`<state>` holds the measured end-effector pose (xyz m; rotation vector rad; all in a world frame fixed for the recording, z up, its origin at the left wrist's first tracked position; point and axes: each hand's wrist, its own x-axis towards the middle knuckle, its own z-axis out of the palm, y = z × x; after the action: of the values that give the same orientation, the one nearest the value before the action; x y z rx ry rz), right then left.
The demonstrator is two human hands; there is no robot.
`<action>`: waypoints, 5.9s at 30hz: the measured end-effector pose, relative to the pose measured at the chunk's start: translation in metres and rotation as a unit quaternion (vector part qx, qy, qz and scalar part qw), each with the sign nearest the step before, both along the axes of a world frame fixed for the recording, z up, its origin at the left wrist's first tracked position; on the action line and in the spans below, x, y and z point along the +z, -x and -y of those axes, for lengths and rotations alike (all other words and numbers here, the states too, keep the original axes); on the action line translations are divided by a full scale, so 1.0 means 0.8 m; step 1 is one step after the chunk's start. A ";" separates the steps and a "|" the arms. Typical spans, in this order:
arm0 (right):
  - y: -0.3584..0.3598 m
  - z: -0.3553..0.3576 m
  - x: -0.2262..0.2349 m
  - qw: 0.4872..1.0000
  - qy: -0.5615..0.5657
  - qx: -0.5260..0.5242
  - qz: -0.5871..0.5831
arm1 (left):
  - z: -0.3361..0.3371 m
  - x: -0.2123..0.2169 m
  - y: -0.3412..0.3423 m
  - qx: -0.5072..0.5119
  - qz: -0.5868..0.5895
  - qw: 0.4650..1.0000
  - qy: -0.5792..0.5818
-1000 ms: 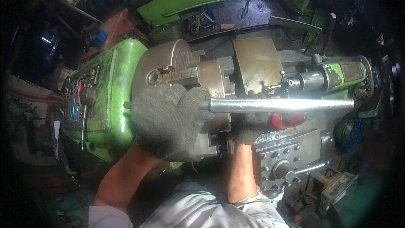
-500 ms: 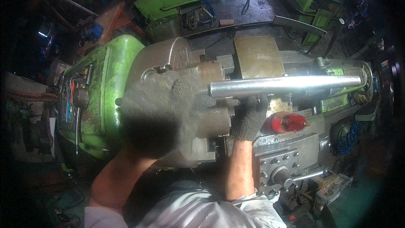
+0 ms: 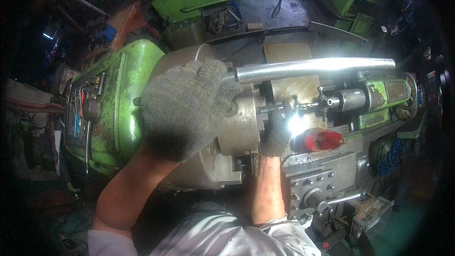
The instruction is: The person operates a green metal lathe, using a wrench to tighten the chuck and adjusting the tool post and tailstock. They rotate the chuck by hand and manipulate the machine's controls to position the workpiece and cutting tool.
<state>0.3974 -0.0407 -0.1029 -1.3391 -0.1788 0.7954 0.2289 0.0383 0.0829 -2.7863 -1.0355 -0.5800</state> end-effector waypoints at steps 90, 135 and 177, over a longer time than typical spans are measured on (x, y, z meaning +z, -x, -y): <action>0.022 0.063 -0.069 0.994 -0.110 -0.018 0.020 | 0.031 0.061 -0.110 -0.276 -0.150 0.946 0.084; 0.042 0.253 0.318 0.523 0.510 0.051 0.681 | -0.110 0.017 -0.008 -0.236 -0.038 0.971 0.027; -0.158 0.193 0.305 0.516 0.229 0.204 0.800 | -0.033 0.054 -0.014 -0.088 -0.065 0.994 0.031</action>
<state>0.5241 -0.1953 0.1408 -2.2105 -1.9303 -0.4013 0.2402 0.0647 0.1261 -2.9443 -0.8022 -0.3832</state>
